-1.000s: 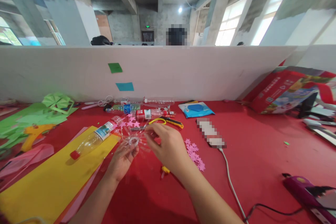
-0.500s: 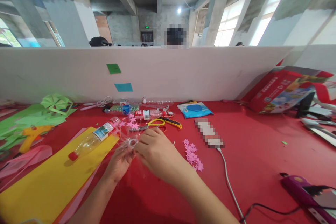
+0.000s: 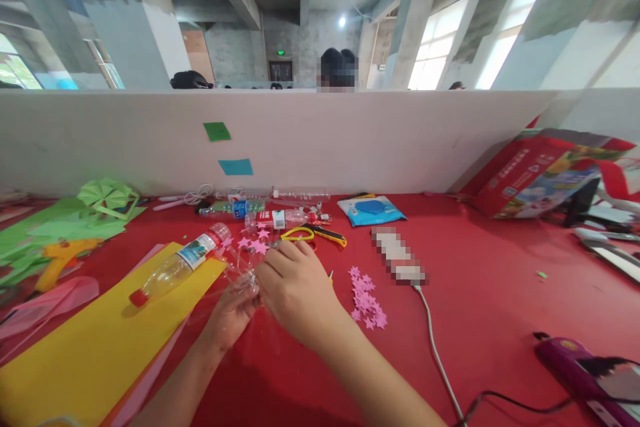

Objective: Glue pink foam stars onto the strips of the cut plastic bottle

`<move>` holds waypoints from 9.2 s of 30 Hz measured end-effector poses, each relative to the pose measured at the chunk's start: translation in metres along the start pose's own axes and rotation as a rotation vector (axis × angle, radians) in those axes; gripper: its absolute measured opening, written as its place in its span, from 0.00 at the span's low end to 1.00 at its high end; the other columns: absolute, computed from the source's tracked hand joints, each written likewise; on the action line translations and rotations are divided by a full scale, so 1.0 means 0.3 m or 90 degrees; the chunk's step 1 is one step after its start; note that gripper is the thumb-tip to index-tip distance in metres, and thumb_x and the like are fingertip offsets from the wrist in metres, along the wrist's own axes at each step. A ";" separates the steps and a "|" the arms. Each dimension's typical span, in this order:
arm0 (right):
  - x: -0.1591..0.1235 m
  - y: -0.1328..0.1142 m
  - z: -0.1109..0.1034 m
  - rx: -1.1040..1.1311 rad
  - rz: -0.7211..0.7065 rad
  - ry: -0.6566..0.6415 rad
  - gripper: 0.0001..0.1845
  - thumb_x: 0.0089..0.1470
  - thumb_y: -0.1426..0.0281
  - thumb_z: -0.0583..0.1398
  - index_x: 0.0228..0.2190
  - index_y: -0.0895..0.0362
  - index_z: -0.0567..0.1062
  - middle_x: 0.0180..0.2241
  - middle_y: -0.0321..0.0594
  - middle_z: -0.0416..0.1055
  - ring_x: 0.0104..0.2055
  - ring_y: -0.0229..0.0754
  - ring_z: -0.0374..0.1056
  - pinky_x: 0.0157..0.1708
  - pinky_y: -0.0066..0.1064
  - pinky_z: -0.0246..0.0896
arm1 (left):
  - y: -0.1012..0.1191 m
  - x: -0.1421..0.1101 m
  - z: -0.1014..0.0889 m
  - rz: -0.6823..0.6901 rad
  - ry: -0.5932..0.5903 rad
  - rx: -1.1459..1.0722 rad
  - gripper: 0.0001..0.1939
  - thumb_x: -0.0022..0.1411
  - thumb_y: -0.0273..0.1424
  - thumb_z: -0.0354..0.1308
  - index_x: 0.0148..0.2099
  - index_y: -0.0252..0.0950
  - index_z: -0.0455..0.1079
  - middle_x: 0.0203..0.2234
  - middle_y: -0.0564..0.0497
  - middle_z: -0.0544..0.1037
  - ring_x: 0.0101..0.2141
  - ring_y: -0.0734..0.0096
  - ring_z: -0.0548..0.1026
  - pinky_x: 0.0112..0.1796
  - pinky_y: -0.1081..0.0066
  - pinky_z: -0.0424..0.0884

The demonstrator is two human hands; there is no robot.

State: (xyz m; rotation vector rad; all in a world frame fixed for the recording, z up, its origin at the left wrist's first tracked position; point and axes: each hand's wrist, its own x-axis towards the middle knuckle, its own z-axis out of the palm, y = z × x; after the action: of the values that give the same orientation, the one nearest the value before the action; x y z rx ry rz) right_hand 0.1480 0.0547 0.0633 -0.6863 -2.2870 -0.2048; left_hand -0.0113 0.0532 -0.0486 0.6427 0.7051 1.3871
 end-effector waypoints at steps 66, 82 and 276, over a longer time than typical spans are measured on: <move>-0.019 -0.025 0.051 0.348 0.165 0.064 0.08 0.58 0.74 0.53 0.33 0.57 0.72 0.28 0.38 0.73 0.28 0.35 0.69 0.29 0.25 0.64 | 0.031 -0.001 0.014 0.013 0.059 -0.054 0.10 0.39 0.24 0.70 0.27 0.33 0.74 0.25 0.53 0.77 0.26 0.76 0.74 0.29 0.76 0.70; -0.002 -0.006 -0.004 0.199 0.230 -0.110 0.10 0.49 0.76 0.62 0.37 0.56 0.72 0.33 0.37 0.72 0.29 0.36 0.67 0.26 0.26 0.58 | 0.041 0.002 0.012 0.025 0.085 -0.057 0.14 0.38 0.24 0.70 0.32 0.34 0.76 0.29 0.51 0.79 0.27 0.76 0.74 0.29 0.76 0.70; -0.309 0.260 -0.028 0.899 0.649 0.382 0.14 0.36 0.69 0.58 0.31 0.56 0.72 0.28 0.38 0.72 0.18 0.33 0.60 0.17 0.26 0.52 | -0.281 -0.038 0.354 0.373 -0.527 1.332 0.08 0.62 0.22 0.49 0.40 0.28 0.70 0.35 0.42 0.76 0.38 0.63 0.74 0.38 0.66 0.69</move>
State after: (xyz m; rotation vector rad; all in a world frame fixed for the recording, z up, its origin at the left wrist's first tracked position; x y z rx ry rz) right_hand 0.2494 0.0791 0.0012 -0.7043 -0.8510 1.3313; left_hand 0.1236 0.0355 -0.0438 2.9615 1.1008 0.1495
